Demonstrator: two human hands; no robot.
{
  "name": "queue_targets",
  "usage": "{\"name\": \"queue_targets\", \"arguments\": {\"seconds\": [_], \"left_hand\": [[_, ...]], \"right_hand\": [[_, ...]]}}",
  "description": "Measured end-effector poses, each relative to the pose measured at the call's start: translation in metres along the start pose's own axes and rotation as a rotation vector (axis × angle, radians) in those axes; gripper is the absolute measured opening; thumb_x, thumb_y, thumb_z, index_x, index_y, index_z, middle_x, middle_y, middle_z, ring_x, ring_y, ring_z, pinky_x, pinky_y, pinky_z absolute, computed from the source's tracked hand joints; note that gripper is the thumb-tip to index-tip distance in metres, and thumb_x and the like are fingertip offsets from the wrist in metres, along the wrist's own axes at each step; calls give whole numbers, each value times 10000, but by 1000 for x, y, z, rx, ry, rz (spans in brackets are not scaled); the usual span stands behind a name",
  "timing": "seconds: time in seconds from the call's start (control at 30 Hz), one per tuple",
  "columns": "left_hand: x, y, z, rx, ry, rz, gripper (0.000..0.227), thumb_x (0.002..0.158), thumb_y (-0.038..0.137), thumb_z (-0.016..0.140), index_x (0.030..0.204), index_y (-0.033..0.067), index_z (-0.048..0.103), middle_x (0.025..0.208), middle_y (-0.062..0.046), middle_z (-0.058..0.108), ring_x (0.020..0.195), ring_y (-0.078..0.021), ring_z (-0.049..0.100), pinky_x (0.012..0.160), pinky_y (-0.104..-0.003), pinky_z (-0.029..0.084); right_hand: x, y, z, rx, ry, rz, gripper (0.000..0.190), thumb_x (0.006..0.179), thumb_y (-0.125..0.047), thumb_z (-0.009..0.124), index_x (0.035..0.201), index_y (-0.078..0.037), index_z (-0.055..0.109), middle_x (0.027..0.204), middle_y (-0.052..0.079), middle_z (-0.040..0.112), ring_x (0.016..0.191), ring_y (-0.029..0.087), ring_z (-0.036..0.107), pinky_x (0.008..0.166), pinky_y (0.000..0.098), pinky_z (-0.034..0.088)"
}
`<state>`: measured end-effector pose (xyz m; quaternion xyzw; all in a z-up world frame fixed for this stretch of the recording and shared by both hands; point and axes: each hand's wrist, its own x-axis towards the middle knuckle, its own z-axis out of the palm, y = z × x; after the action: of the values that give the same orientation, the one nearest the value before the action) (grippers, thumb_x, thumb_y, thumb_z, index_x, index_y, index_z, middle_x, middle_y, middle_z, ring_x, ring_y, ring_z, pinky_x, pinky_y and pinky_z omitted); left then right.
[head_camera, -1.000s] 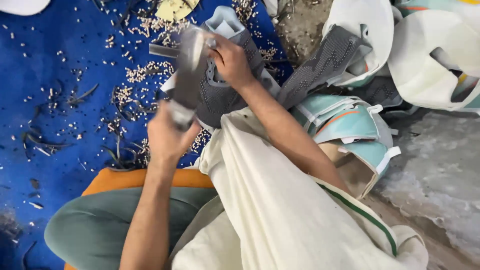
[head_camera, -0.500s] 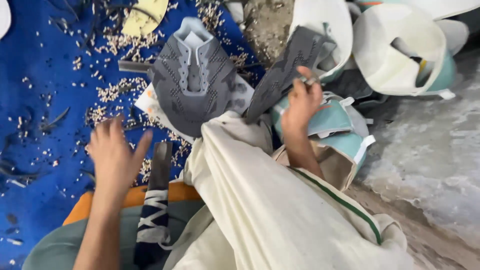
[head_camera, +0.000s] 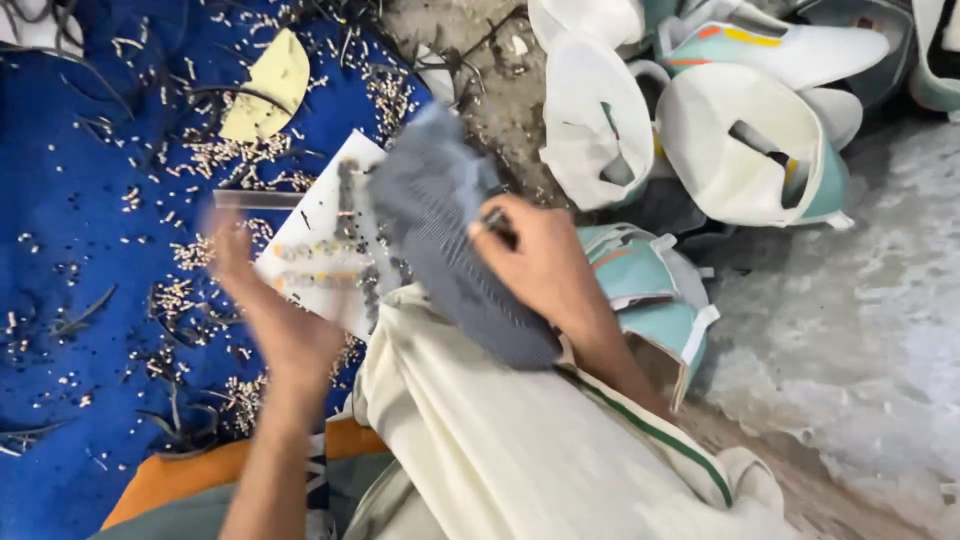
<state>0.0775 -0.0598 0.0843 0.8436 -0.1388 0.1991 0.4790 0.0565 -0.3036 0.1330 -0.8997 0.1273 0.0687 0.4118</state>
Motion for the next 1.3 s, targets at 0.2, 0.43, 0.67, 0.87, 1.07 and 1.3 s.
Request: {"name": "queue_targets", "arguments": {"seconds": [0.2,0.43,0.67,0.87,1.07,1.3], "left_hand": [[-9,50,-39,65,-220,126,373,855,69,697,1226,100,671,1185,-137,692,1148,-300,686,1038,-463,477],[-7,-32,-57,31,-354,-370,178,936,106,759,1090,20,739,903,-135,745,781,-190,718,717,-314,546],[114,-68,-4,-64,-224,191,307,917,-110,649,1200,-12,717,1118,-201,721,1047,-306,713,903,-350,555],[20,-162,26,-317,-422,-171,349,928,-54,517,1125,94,765,1189,-123,760,1147,-291,672,1025,-374,499],[-49,-99,-6,370,-748,142,577,774,54,620,1338,169,653,1448,-124,607,1446,-305,481,1226,-541,326],[-107,-74,0,716,-830,236,627,839,231,718,1451,206,581,1577,-277,357,1441,-511,325,1154,-586,296]], "right_hand": [[15,-22,8,348,-714,-413,530,960,-409,702,1411,-138,633,1187,79,784,1006,227,776,892,335,619],[37,27,53,193,-350,-975,893,651,-423,858,1385,-14,556,1354,225,611,1185,387,624,1005,421,498],[130,15,46,1,114,-642,425,879,-168,851,1257,-102,668,1060,101,754,942,286,768,838,368,615],[106,88,95,-205,45,-627,592,875,45,636,1419,-187,634,1260,43,744,990,210,780,809,341,625],[-6,100,136,-664,-383,-423,695,844,-127,594,1530,-122,479,1639,22,356,624,246,723,567,386,567],[32,140,159,-392,-348,-412,523,918,-189,702,1435,-130,644,1121,113,749,818,220,760,833,360,609]]}}
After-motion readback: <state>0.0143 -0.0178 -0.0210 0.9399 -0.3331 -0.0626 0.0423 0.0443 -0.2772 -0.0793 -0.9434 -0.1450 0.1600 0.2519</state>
